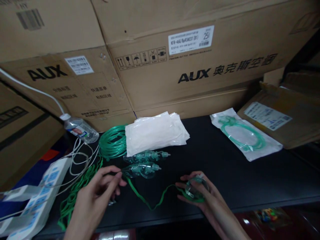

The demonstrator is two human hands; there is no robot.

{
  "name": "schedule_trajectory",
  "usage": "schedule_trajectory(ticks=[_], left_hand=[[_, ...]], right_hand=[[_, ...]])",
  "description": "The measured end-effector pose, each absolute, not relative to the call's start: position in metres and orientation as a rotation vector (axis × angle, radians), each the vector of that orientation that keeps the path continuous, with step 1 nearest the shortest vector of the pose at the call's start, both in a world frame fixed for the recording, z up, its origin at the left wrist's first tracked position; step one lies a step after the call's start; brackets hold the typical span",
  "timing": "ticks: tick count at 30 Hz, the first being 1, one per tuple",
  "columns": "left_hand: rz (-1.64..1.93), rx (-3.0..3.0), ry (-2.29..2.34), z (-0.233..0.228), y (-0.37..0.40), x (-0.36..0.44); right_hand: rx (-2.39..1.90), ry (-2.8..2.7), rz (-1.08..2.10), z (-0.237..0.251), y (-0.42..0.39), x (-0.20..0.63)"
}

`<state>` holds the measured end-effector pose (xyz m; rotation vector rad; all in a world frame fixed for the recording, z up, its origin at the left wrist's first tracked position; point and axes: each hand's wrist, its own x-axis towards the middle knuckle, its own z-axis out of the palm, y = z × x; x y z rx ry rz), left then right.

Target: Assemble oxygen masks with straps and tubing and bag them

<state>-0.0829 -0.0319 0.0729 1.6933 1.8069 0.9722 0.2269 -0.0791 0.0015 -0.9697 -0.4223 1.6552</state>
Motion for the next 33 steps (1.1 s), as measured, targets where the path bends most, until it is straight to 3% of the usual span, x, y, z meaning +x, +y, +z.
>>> schedule_trajectory(ticks=[8, 20, 33], left_hand=[[0.877, 1.464, 1.363, 0.068, -0.021, -0.029], [0.917, 1.948, 1.8, 0.049, -0.033, -0.068], [1.036, 2.208, 1.478, 0.044, -0.021, -0.061]], right_hand=[[-1.36, -0.781, 1.293, 0.003, -0.068, 0.227], [-1.325, -0.744, 1.266, -0.007, -0.067, 0.24], [-1.43, -1.011, 1.133, -0.013, -0.065, 0.248]])
